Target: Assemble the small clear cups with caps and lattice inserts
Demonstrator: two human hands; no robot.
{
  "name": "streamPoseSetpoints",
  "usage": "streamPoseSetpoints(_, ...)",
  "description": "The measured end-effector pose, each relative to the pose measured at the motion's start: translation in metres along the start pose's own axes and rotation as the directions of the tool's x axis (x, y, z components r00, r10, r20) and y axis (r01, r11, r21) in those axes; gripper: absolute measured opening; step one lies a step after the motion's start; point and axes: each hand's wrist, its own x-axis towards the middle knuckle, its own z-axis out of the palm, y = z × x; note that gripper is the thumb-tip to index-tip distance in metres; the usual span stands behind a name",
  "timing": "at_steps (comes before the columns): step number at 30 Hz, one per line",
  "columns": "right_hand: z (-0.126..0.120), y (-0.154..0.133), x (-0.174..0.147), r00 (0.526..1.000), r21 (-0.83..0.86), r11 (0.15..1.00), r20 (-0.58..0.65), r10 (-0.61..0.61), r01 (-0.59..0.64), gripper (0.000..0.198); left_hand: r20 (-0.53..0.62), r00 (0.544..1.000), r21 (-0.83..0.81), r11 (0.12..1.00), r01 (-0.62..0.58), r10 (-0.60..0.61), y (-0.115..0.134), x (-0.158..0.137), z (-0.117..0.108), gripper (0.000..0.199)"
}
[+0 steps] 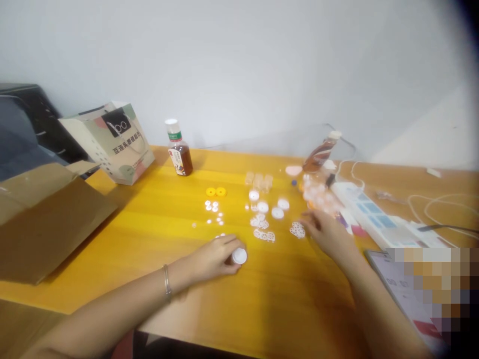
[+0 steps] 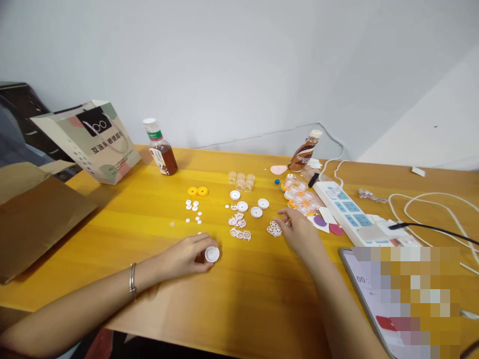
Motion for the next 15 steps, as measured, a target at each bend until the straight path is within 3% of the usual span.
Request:
streamPoseSetpoints(4, 0.006, 0.022, 0.007, 0.989, -0.088, 0.995, 0.139, -0.042, 0.055, 0.023, 0.041, 0.999, 0.021, 0.999, -0.025, 0.024, -0.002, 0.001, -0.002, 0.025)
streamPoseSetpoints(7, 0.013, 0.021, 0.006, 0.983, -0.121, 0.989, 0.171, -0.064, 0.086, 0.024, 0.058, 0.997, 0.024, 0.999, -0.044, 0.043, -0.002, 0.000, -0.005, 0.029)
streamPoseSetpoints(10, 0.017, 0.014, 0.003, 0.980, -0.116, 0.988, 0.181, -0.081, 0.103, 0.023, 0.062, 0.997, 0.014, 0.999, -0.049, 0.048, -0.001, 0.001, -0.010, 0.046)
streamPoseSetpoints(12, 0.019, 0.010, 0.001, 0.975, -0.078, 0.987, 0.183, -0.124, 0.140, 0.021, 0.028, 0.999, 0.041, 0.999, -0.034, 0.033, -0.003, 0.004, -0.014, 0.047)
streamPoseSetpoints(15, 0.022, 0.000, -0.004, 0.970, -0.029, 0.982, 0.164, -0.178, 0.185, 0.021, -0.079, 0.997, 0.122, 0.992, -0.013, 0.023, -0.012, 0.019, -0.019, 0.031)
